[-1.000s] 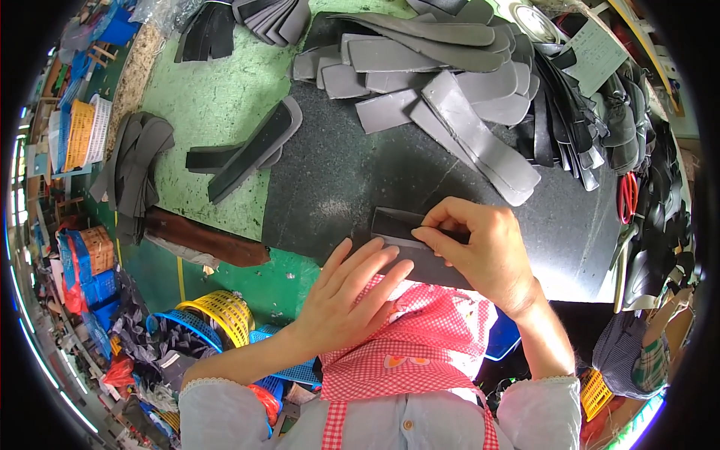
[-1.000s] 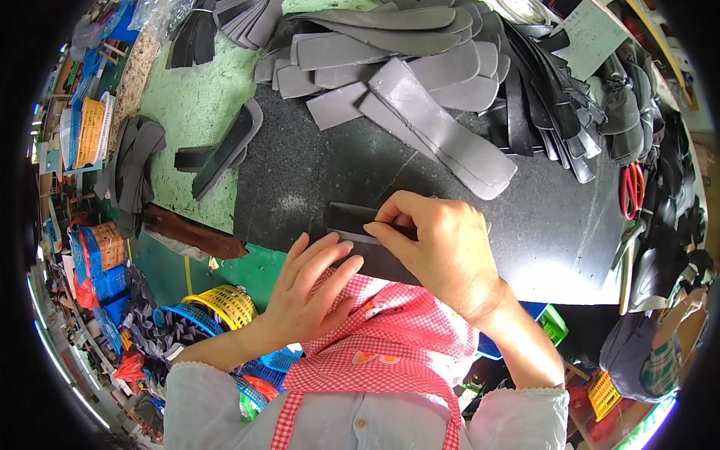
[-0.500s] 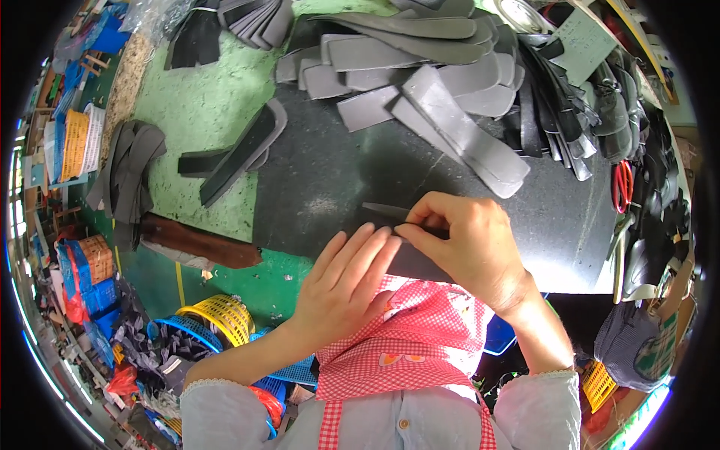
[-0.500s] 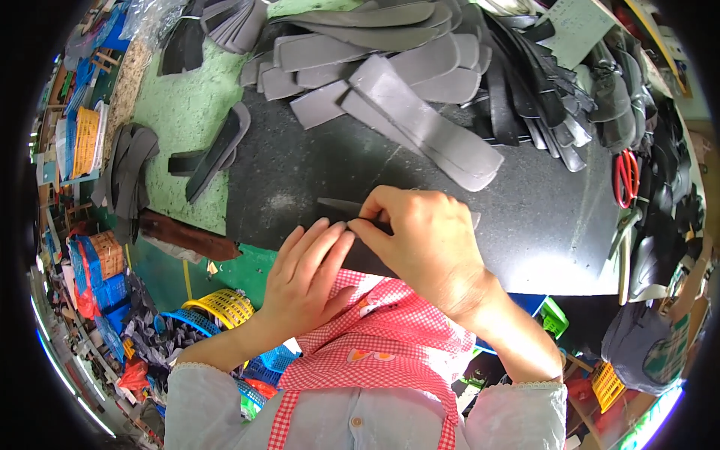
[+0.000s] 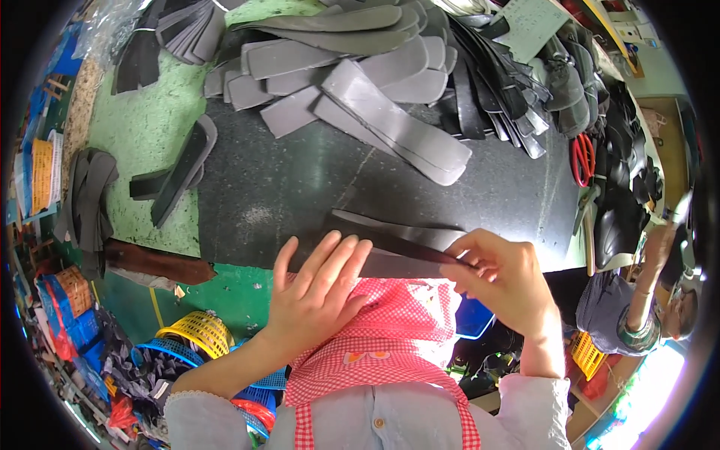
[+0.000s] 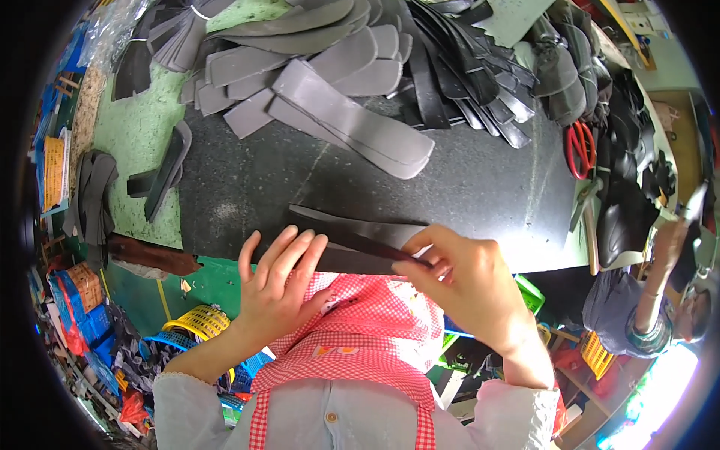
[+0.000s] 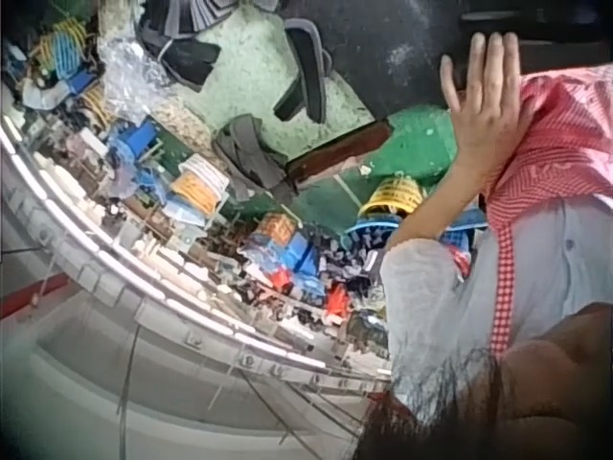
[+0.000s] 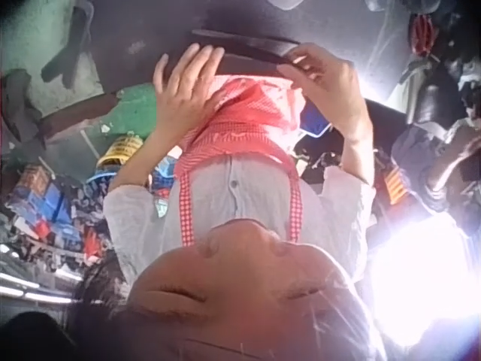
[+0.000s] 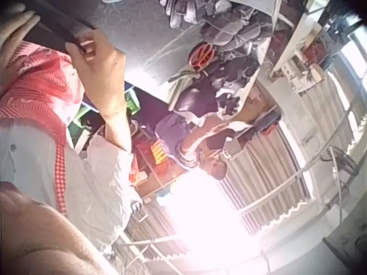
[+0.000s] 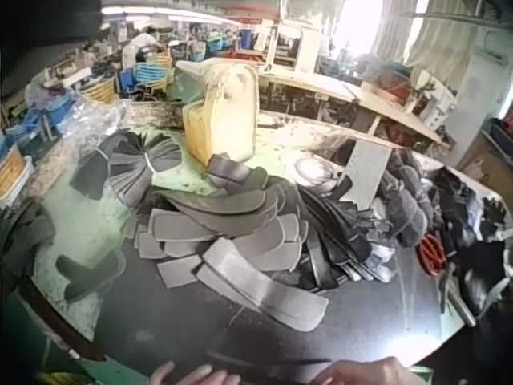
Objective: Applying double-sided adhesive strips to shoe upper components at a workbench.
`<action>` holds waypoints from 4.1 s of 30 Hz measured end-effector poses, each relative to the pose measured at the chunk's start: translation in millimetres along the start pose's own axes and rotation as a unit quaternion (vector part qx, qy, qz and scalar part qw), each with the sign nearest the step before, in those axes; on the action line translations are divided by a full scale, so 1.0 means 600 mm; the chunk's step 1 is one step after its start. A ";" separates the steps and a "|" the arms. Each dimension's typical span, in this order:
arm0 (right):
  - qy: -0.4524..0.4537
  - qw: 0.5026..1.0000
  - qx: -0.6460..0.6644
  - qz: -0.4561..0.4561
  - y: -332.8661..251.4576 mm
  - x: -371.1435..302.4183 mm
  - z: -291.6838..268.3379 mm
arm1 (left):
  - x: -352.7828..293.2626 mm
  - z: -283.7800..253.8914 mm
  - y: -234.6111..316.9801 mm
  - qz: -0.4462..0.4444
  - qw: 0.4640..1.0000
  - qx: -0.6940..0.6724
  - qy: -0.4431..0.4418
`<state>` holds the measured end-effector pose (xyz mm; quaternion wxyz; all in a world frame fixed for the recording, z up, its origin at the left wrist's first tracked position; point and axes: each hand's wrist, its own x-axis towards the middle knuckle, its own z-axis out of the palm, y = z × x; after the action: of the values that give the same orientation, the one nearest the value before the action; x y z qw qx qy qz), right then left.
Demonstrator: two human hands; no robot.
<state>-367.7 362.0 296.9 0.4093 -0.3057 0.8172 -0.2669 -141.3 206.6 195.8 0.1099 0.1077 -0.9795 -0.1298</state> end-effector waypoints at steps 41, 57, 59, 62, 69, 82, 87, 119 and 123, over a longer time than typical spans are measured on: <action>0.427 0.885 -0.113 -0.148 0.160 0.029 -0.138 | 0.289 0.033 -0.032 0.022 0.986 -0.103 0.130; 0.249 0.897 -0.209 -0.299 0.081 0.087 0.011 | 0.305 -0.005 -0.038 -0.189 0.793 -0.536 0.220; 0.241 0.909 -0.151 -0.305 0.087 0.086 0.013 | 0.268 -0.029 -0.084 -0.147 0.685 -0.572 0.427; 0.253 0.908 -0.101 -0.319 0.093 0.086 0.007 | 0.185 -0.100 -0.120 0.018 0.659 -0.616 0.431; 0.450 0.837 -0.210 -0.228 0.152 0.132 -0.098 | 0.114 -0.012 0.023 -0.005 0.988 -0.133 0.078; 0.024 0.973 0.168 -0.155 -0.029 0.049 0.026 | -0.012 -0.030 0.017 -0.040 0.997 -0.071 -0.002; -0.006 0.978 0.071 -0.195 -0.055 0.094 0.123 | -0.034 -0.011 0.014 -0.014 0.998 -0.058 -0.018; 0.002 0.998 0.059 0.035 0.002 0.042 0.014 | -0.018 -0.043 -0.023 -0.015 0.995 -0.094 0.018; 0.003 0.997 0.062 0.036 0.017 0.055 0.021 | -0.018 -0.043 -0.015 -0.018 0.999 -0.024 0.018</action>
<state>-375.7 342.5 266.6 0.4345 -0.2493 0.8108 -0.3029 -123.3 194.9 215.9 0.1276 0.1247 -0.9720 -0.1528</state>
